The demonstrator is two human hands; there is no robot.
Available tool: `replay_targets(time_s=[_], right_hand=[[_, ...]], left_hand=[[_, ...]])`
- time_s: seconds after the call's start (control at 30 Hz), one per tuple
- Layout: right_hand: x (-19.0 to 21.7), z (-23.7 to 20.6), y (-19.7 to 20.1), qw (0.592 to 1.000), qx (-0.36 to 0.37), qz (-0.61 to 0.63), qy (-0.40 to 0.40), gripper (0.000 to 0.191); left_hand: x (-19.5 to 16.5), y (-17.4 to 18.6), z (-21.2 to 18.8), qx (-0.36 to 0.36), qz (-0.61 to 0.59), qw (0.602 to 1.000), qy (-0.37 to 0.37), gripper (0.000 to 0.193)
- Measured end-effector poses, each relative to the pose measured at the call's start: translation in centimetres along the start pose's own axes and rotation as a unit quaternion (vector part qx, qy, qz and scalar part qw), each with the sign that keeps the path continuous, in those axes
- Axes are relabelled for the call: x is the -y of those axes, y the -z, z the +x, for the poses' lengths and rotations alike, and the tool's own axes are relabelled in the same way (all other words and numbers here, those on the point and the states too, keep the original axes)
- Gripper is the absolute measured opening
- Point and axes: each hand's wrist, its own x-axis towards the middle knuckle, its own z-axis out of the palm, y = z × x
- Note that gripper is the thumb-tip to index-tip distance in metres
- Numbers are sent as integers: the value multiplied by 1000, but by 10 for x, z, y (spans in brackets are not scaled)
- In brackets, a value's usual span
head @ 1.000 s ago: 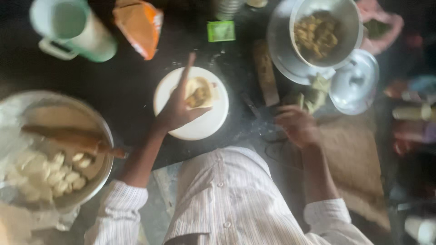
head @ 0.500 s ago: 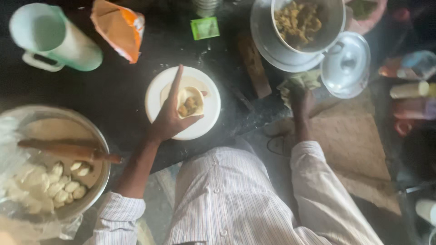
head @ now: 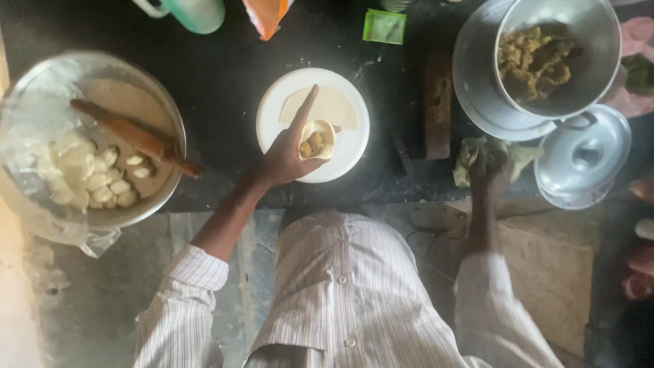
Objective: The person folds a semi-circular dough wrapper into a cone, fills it with a cooked mixture from a pot, and seals the edges to form a samosa. They repeat this process with additional dough pieces, placing finished samosas on a tray.
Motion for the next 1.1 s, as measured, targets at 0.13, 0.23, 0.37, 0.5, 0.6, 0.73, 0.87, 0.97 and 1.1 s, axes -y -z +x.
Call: replay_targets(time_s=[0.13,0.23,0.37,0.5,0.6,0.73,0.87,0.97,1.1], right_hand=[[24,-46,-4,947,-253,-152,127,47],[89,-81,-30,911,108,398,-6,42],[192,-102,-81,796,344,485,111,55],[255,-100,-122,788,421,425,145,57],[273,-103,-136,825,388,360,200,48],[282,-106,-136,868,366,283,179,48],[286,-102,-125,885,369,239,153,32],[289,-100,-114,885,328,254,212,33],[291,-99,-101,876,263,222,337,29]], left_hand=[[34,-1,-14,-8,54,998,13,114],[59,8,-20,5,91,995,42,117],[85,21,-23,47,134,987,81,120],[101,33,-24,84,173,976,102,118],[104,43,-27,64,174,982,19,123],[104,53,-35,50,177,983,23,126],[111,43,-63,-112,205,969,-75,106],[126,29,-77,-206,231,950,-42,74],[145,6,-85,-274,267,922,-51,45]])
